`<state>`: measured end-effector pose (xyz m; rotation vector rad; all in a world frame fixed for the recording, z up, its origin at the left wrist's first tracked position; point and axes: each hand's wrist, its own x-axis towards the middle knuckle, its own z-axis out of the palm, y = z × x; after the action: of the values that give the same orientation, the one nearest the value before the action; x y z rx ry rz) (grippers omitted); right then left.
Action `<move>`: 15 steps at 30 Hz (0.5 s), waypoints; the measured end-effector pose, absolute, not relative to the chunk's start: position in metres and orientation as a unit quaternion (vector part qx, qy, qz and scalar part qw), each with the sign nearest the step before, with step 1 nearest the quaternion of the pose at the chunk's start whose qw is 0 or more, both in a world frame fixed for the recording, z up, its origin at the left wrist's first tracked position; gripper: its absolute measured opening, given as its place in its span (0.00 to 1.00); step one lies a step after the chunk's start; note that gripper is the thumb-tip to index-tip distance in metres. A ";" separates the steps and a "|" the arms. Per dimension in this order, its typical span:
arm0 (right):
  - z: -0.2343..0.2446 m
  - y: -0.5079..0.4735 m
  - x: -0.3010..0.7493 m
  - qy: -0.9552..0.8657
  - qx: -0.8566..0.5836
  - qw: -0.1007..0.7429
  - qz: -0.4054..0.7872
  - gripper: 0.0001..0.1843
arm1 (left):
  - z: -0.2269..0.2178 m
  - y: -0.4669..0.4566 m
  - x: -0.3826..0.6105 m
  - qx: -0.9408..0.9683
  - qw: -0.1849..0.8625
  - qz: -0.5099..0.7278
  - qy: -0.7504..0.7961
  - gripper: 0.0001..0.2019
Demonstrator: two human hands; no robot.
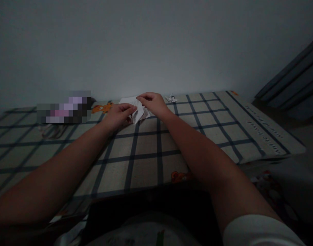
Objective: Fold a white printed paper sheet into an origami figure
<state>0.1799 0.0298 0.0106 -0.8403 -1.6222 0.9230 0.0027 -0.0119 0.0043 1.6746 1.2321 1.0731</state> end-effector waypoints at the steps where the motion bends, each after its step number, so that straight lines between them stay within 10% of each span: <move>1: 0.010 0.030 0.180 -0.671 -0.354 0.525 0.386 0.08 | 0.006 -0.013 0.004 0.648 0.395 0.431 0.487 0.16; 15: 0.005 0.037 0.183 -0.652 -0.303 0.474 0.509 0.05 | 0.005 -0.012 0.001 0.644 0.399 0.440 0.482 0.13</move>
<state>0.1826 0.0372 0.0052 -0.7422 -1.5939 1.2439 0.0013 -0.0117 0.0047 1.6303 1.2200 1.1136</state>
